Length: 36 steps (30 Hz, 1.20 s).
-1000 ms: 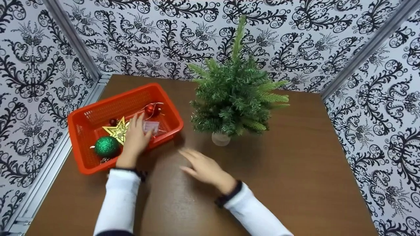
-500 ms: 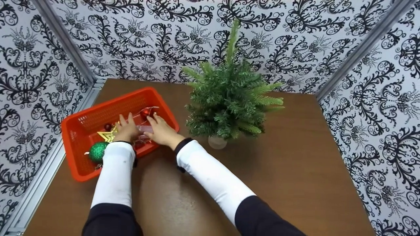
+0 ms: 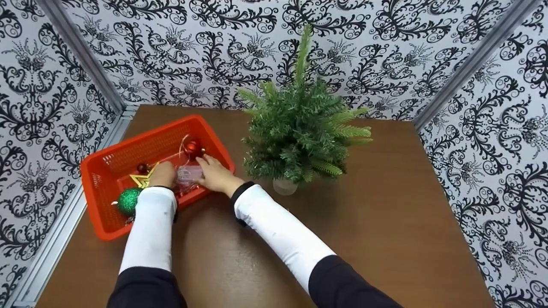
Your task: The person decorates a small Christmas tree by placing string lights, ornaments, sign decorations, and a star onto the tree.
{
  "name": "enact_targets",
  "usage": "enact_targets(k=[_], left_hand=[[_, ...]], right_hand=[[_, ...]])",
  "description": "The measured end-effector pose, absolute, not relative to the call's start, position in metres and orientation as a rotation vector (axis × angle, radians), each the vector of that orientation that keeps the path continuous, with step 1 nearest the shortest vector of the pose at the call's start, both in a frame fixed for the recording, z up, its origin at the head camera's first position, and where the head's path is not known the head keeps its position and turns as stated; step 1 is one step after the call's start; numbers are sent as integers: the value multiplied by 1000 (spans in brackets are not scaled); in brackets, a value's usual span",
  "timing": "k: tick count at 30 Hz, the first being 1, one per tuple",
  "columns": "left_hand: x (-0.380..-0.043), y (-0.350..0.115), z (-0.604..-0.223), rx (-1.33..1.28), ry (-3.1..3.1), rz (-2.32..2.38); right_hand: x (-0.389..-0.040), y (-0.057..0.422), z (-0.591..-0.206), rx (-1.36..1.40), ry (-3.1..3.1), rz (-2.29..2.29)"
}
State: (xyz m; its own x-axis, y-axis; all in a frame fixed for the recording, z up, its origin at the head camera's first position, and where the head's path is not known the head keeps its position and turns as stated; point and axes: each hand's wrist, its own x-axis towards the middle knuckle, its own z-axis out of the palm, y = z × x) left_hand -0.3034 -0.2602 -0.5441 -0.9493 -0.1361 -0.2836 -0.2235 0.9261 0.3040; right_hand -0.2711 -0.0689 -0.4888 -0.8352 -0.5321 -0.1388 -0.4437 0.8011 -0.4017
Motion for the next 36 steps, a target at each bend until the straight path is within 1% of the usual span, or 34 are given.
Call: enact_targets(k=[3, 5, 6, 7, 9, 10, 12, 15, 18, 21, 23, 28, 33, 36], left_hand=[[-339, -284, -599, -178, 2935, 404], [-344, -282, -598, -146, 2949, 363], [-339, -274, -588, -147, 2981, 373], [-329, -264, -569, -158, 2973, 393], [-301, -237, -521, -165, 2963, 474], [-286, -223, -497, -133, 2989, 516], [-263, -200, -465, -65, 3078, 606], [-243, -177, -437, 35, 3107, 729], [-232, -162, -422, 10, 3097, 848], [-228, -155, -419, -41, 3124, 1000], [-228, -153, -418, -42, 3164, 1089], [-228, -153, -423, 20, 3204, 1281], [-230, -167, -437, 1, 3181, 1563], [-228, -178, -453, -6, 3075, 1582]], right_hand=[[-271, -67, -488, -769, 2733, -567], [-272, -65, -487, -775, 2723, -624], [-272, -64, -486, -781, 2719, -655], [-272, -63, -486, -788, 2711, -684], [-272, -62, -486, -800, 2688, -760], [-272, -62, -485, -818, 2679, -795], [-272, -61, -485, -865, 2648, -885], [-273, -60, -482, -975, 2622, -1039], [-274, -59, -478, -975, 2635, -1166], [-273, -58, -474, -851, 2709, -1185], [-273, -56, -471, -780, 2770, -1120], [-275, -54, -469, -776, 2860, -995], [-277, -50, -470, -601, 2865, -1149], [-277, -47, -469, -522, 2861, -1266]])
